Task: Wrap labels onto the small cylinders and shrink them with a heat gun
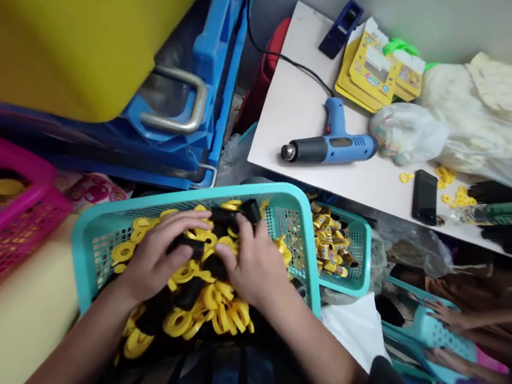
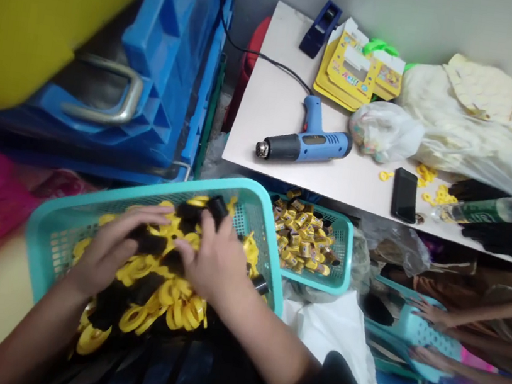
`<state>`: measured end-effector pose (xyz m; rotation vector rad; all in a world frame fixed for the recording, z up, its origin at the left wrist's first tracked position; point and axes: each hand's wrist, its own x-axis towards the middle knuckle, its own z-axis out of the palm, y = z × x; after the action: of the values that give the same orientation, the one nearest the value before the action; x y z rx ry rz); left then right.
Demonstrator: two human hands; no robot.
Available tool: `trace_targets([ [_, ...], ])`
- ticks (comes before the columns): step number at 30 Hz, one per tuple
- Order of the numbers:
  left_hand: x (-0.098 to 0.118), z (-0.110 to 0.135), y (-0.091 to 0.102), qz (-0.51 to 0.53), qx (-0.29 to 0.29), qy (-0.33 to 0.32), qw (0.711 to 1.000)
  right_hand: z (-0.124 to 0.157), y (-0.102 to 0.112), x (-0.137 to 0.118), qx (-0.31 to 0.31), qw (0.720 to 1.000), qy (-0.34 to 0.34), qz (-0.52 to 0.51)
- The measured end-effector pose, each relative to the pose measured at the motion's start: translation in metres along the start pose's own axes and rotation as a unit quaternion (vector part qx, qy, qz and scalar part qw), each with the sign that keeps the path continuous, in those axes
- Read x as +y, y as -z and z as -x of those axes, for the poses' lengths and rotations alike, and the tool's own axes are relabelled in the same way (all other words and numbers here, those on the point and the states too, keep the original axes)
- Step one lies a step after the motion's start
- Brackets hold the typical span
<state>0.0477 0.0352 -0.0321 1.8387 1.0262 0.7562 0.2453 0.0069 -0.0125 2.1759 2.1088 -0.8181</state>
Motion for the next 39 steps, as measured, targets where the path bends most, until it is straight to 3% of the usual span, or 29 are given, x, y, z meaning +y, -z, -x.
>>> trace_targets([
  [2, -0.004, -0.003, 0.001, 0.051, 0.05, 0.002, 0.997, 0.003, -0.001, -0.012, -0.016, 0.999, 0.033, -0.027],
  [3, -0.006, -0.003, 0.003, 0.059, 0.047, -0.002, 0.997, 0.006, 0.0, -0.017, -0.015, 0.997, 0.06, -0.034],
  [7, -0.007, -0.01, 0.016, 0.021, -0.072, -0.026, 0.997, 0.018, 0.0, -0.029, 0.004, 0.976, 0.216, -0.04],
  [9, -0.006, -0.014, 0.022, 0.002, -0.098, -0.034, 0.995, 0.021, -0.002, -0.032, 0.013, 0.959, 0.281, -0.036],
  [13, -0.011, -0.016, 0.027, -0.037, -0.107, -0.034, 0.993, 0.024, 0.002, -0.035, 0.015, 0.938, 0.347, -0.022],
  [18, -0.02, -0.012, 0.024, -0.018, -0.072, -0.055, 0.996, 0.037, 0.035, -0.017, -0.026, 0.913, 0.402, -0.059],
  [20, -0.02, -0.011, 0.022, -0.004, -0.056, -0.069, 0.996, 0.048, 0.05, 0.0, -0.036, 0.923, 0.371, -0.098],
  [21, -0.019, -0.012, 0.021, 0.004, -0.047, -0.075, 0.996, 0.055, 0.055, 0.009, -0.028, 0.938, 0.324, -0.117],
  [24, -0.017, -0.014, 0.019, 0.02, -0.026, -0.088, 0.996, 0.077, 0.057, 0.035, 0.012, 0.988, 0.086, -0.131],
  [26, -0.015, -0.015, 0.018, 0.029, -0.019, -0.094, 0.995, 0.087, 0.048, 0.046, 0.012, 0.992, -0.038, -0.118],
  [27, -0.014, -0.016, 0.018, 0.035, -0.018, -0.097, 0.995, 0.088, 0.042, 0.048, -0.002, 0.991, -0.067, -0.114],
  [31, -0.011, -0.015, 0.018, 0.034, -0.037, -0.074, 0.996, 0.073, 0.016, 0.038, -0.048, 0.989, -0.079, -0.116],
  [35, -0.01, -0.015, 0.019, 0.007, -0.097, -0.034, 0.995, 0.045, -0.001, 0.015, -0.038, 0.988, -0.056, -0.137],
  [39, -0.011, -0.015, 0.016, 0.079, -0.077, 0.043, 0.993, 0.036, -0.006, -0.009, -0.035, 0.986, 0.009, -0.163],
])
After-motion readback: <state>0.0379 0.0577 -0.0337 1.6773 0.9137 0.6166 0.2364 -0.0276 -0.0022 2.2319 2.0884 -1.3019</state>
